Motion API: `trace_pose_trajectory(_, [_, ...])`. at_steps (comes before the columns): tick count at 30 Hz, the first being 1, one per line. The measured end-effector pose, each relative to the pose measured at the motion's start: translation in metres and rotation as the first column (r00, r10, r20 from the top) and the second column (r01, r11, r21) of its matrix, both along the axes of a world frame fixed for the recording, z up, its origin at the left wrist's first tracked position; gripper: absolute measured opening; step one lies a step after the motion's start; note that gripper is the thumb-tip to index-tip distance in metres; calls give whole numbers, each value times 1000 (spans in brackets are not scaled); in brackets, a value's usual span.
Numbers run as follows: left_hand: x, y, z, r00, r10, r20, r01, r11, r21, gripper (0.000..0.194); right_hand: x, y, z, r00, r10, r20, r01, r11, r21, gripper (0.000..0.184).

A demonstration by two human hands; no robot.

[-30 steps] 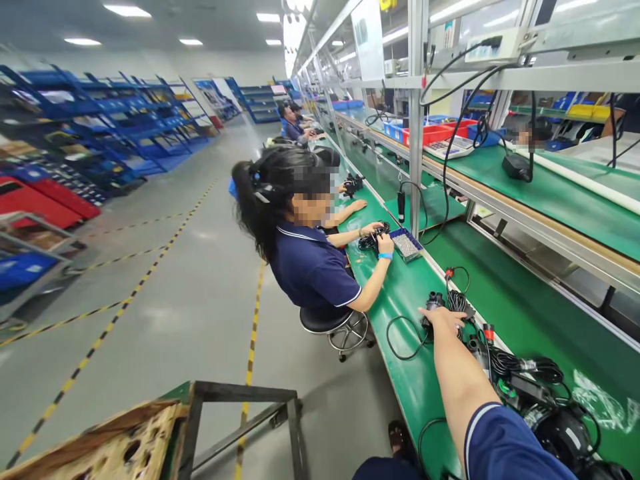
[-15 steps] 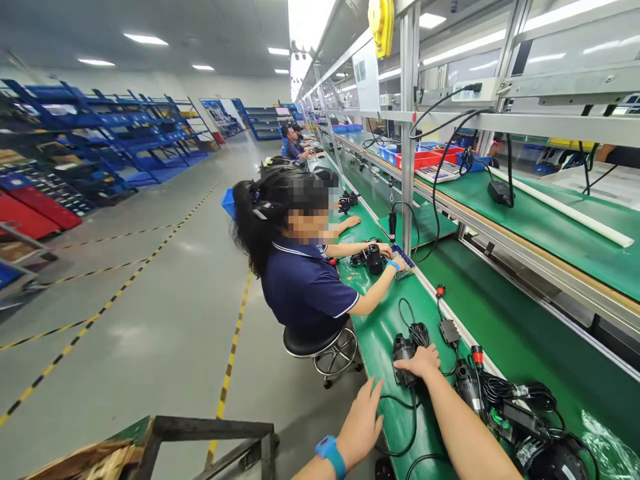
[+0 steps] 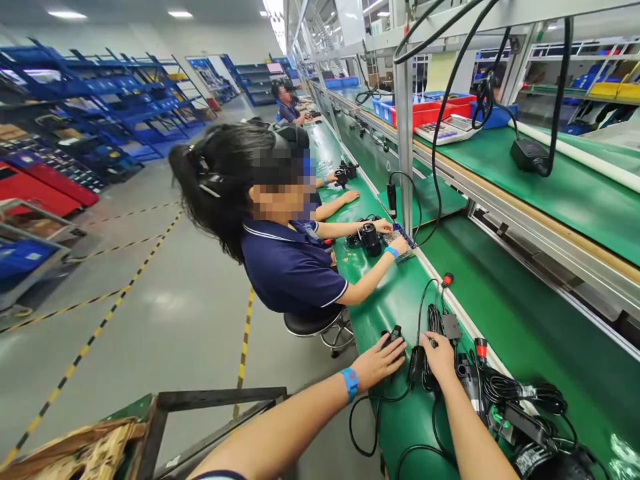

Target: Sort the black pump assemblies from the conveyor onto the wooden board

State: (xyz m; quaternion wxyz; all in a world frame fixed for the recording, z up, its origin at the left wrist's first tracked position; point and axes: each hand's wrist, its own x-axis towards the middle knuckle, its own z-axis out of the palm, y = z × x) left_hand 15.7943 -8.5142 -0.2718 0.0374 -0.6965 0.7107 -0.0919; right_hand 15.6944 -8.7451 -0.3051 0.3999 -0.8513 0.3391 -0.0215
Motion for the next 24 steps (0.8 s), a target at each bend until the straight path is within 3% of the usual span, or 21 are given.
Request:
trace_pose_trajectory(2, [10, -15, 1, 997, -79, 4, 79, 997, 22, 32, -2, 5, 3, 999, 3, 33, -2, 1000, -29, 50])
trace_pose_trajectory(5, [13, -25, -7, 997, -83, 0, 83, 997, 8, 20, -6, 20, 2, 996, 20, -88, -31, 992, -121, 52])
trace_pose_trajectory(8, [7, -8, -16, 999, 4, -50, -3, 1000, 20, 22, -8, 30, -11, 985, 44, -169, -68, 988, -141, 36])
trace_pose_trajectory(11, [-1, 26, -11, 958, 219, -183, -184, 964, 193, 34, -5, 26, -23, 985, 119, -122, -132, 986, -105, 28])
trace_pose_trajectory(14, [-18, 64, 13, 764, 544, -347, -441, 833, 334, 79, -2, 21, -17, 980, 137, -147, -157, 978, -134, 44])
trace_pose_trajectory(16, [-33, 89, 30, 588, 671, -451, -605, 735, 305, 84, 1, 18, -6, 978, 141, -155, -166, 972, -166, 67])
trace_pose_trajectory(19, [-56, 130, 42, 405, 684, -607, -790, 596, 146, 72, 8, 10, 12, 985, 75, -157, -107, 973, -202, 99])
trace_pose_trajectory(24, [-99, 193, 30, 223, 601, -767, -950, 309, -35, 58, 31, -10, 22, 927, -221, -304, 162, 964, -209, 120])
